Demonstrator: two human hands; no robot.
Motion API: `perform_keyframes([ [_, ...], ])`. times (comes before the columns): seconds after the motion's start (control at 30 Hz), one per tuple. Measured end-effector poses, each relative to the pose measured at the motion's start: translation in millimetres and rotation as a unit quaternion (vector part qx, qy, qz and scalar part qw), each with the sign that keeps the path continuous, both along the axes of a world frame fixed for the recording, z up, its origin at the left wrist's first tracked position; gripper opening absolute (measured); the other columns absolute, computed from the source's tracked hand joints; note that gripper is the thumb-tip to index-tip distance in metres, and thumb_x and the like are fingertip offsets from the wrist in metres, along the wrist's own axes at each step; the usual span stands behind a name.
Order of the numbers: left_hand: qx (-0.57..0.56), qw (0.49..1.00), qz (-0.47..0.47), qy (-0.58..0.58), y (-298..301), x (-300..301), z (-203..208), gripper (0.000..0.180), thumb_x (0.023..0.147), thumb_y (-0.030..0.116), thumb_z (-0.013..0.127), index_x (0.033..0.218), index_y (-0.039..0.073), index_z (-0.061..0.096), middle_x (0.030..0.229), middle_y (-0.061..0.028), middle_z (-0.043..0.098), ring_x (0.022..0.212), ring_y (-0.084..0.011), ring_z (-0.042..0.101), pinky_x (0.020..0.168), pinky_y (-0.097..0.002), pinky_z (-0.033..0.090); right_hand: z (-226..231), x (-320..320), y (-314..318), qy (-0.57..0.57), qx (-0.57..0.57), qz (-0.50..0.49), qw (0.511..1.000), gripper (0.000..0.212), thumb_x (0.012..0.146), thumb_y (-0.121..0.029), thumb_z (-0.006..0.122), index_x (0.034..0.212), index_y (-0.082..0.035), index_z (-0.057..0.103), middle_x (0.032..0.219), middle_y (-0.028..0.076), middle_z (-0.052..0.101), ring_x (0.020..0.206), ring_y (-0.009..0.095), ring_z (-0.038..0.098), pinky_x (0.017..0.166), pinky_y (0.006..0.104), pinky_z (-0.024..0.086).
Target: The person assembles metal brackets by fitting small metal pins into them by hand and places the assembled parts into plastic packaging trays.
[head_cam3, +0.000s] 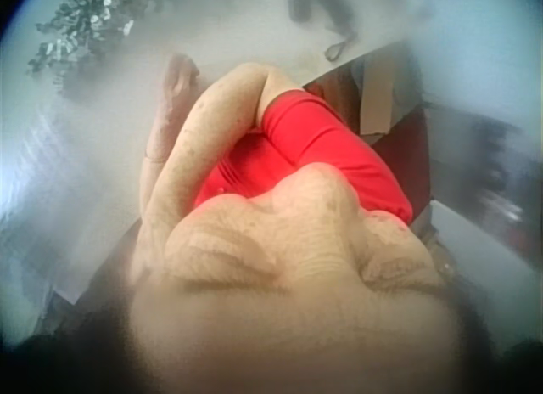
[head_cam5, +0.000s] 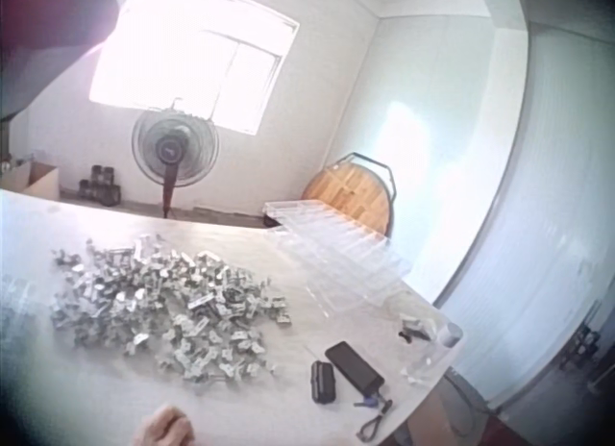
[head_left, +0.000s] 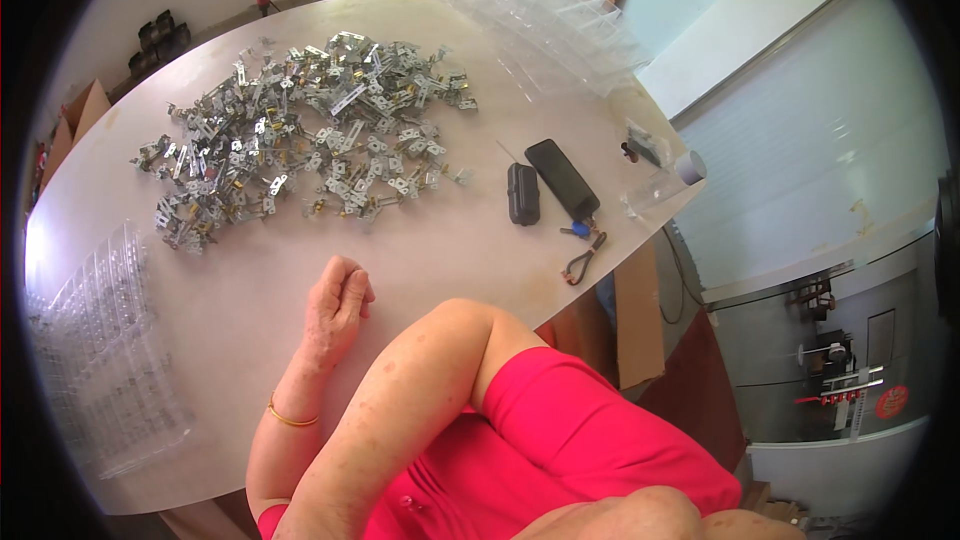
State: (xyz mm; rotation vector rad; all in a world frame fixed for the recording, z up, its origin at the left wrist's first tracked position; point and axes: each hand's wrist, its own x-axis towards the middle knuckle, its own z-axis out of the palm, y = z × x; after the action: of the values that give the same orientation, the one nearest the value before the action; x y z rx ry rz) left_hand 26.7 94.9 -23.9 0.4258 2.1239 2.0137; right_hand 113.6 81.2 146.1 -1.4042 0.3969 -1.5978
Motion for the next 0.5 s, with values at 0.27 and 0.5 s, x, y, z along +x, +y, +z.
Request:
perform_keyframes([
  [0.27,-0.013,1.0,-0.011,0.01,2.9,-4.3,1.7,0.015,0.105,0.013,0.052,0.093,0.004,0.053,0.072,-0.0018,0.059,0.059,-0.0084,0.053,0.055,-0.0238,0.045,-24.7,30.4,-24.5,-0.025,-0.026,0.058,0.998,0.039,0.1,-0.016,0.06,0.135,-0.004,0.046,0.128,0.009,0.056,0.118,0.021,0.055,0.098,0.0362,0.046],
  [0.5,-0.023,1.0,-0.001,0.006,-1.1,0.3,5.0,0.016,0.105,0.013,0.052,0.093,0.004,0.054,0.073,-0.0021,0.06,0.059,-0.0085,0.053,0.055,-0.0239,0.045,7.1,-23.3,23.2,-0.042,-0.054,0.121,0.99,0.045,0.101,-0.016,0.059,0.142,-0.005,0.043,0.134,0.009,0.055,0.123,0.02,0.053,0.102,0.0361,0.044],
])
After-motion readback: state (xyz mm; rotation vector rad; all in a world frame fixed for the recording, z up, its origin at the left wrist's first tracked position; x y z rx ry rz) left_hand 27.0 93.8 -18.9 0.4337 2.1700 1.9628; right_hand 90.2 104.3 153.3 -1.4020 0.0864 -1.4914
